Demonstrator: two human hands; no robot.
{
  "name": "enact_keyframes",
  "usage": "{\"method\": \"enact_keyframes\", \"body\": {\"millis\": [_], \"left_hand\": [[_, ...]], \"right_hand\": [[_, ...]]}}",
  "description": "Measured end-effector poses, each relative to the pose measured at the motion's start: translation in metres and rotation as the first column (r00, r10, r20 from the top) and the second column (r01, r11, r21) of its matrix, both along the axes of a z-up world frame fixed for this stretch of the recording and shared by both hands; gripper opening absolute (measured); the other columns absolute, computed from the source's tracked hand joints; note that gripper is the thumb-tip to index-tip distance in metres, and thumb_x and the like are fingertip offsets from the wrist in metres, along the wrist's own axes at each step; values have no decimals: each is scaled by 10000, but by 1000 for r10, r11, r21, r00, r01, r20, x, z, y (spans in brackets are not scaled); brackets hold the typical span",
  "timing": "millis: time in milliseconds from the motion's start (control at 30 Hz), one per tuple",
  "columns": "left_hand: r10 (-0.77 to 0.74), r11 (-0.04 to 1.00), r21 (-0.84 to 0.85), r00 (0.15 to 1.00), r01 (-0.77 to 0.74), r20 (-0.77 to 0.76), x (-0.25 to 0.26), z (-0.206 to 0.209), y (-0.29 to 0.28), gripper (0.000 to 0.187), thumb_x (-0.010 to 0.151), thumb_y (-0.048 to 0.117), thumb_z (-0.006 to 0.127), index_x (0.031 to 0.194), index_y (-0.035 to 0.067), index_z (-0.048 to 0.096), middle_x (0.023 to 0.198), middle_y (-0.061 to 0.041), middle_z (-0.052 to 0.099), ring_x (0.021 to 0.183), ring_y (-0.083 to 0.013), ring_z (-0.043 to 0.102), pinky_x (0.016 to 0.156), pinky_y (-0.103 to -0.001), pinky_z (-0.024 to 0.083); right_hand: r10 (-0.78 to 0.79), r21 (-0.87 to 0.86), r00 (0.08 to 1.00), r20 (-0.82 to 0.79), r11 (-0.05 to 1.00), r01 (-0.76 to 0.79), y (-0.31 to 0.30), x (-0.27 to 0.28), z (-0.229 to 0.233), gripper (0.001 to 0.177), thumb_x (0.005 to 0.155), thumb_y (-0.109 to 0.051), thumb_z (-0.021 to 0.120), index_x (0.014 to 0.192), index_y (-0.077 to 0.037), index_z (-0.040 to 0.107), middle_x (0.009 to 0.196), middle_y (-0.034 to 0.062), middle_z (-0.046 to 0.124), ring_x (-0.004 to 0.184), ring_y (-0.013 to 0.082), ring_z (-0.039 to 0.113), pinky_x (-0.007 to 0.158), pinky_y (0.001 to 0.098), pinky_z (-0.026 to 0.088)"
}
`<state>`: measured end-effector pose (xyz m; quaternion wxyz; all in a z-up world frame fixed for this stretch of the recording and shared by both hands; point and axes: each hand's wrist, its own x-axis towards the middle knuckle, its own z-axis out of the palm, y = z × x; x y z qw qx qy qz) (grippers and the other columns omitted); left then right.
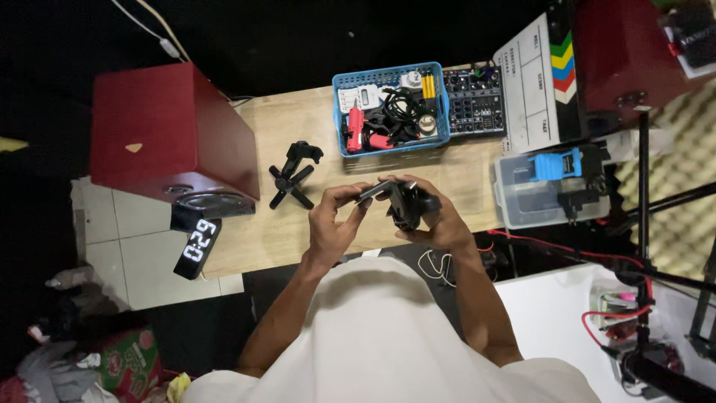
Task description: The person picks up a small blue component, places it into a clear plastic container, and then removes a small black electronic device and its cable to connect a plug into the device by hand.
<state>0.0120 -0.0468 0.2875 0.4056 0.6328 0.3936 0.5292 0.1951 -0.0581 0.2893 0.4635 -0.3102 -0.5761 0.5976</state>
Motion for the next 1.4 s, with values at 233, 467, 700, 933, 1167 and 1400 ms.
{"method": "enact_keyframes", "body": {"millis": [233, 467, 700, 933, 1167, 1400], "left_hand": [[192, 970, 178, 968, -164, -159, -3, 15, -9, 229, 695, -24, 673, 872, 0, 529, 855, -116, 564, 796, -206, 586, 685, -269, 471], [276, 952, 180, 947, -247, -164, -2, 22, -17, 203, 707, -18, 659, 855, -11, 521, 850, -128, 562, 796, -208, 586, 684, -268, 475], [368, 928, 132, 916, -349, -162, -1, 22, -18, 208, 697, -5, 672, 836, -1, 518, 850, -126, 572, 797, -210, 588, 691, -275, 472], [376, 926, 123, 909, -358, -180, -18, 21, -18, 270, 693, 25, 680, 912, 31, 521, 901, -94, 581, 856, -211, 571, 742, -292, 450], [359, 928, 179, 913, -327, -194, -54, 26, -24, 321, 681, 55, 685, 955, 45, 519, 914, -82, 581, 850, -206, 561, 728, -299, 448], [340, 918, 288, 917, -274, -209, -120, 37, -27, 312, 684, 64, 691, 963, 94, 554, 861, -64, 581, 781, -203, 557, 666, -299, 445]], "right_hand": [[6, 217, 992, 123, 976, -33, 0, -2, 12, 746, 607, 72, 692, 1247, -56, 331, 1280, 150, 386, 1048, 220, 503, 857, 316, 455], [-6, 285, 986, 169, 958, -43, 6, -7, 15, 702, 628, 74, 675, 1226, -50, 329, 1244, 133, 412, 1009, 205, 521, 827, 303, 456], [13, 289, 978, 207, 954, -74, 18, -14, 14, 711, 640, 47, 690, 1235, -46, 312, 1232, 135, 414, 1011, 204, 533, 784, 292, 503], [82, 313, 988, 128, 942, -118, 23, -26, 4, 775, 642, 33, 698, 1243, -79, 221, 1262, 151, 384, 1004, 209, 522, 789, 301, 476], [60, 399, 980, 188, 907, -132, 24, -54, 13, 747, 597, 4, 732, 1179, -88, 272, 1251, 185, 381, 968, 212, 536, 773, 312, 473], [-14, 429, 978, 206, 900, -78, 13, -114, 18, 730, 622, 14, 692, 1223, -48, 284, 1205, 140, 416, 1073, 221, 491, 870, 310, 404]]}}
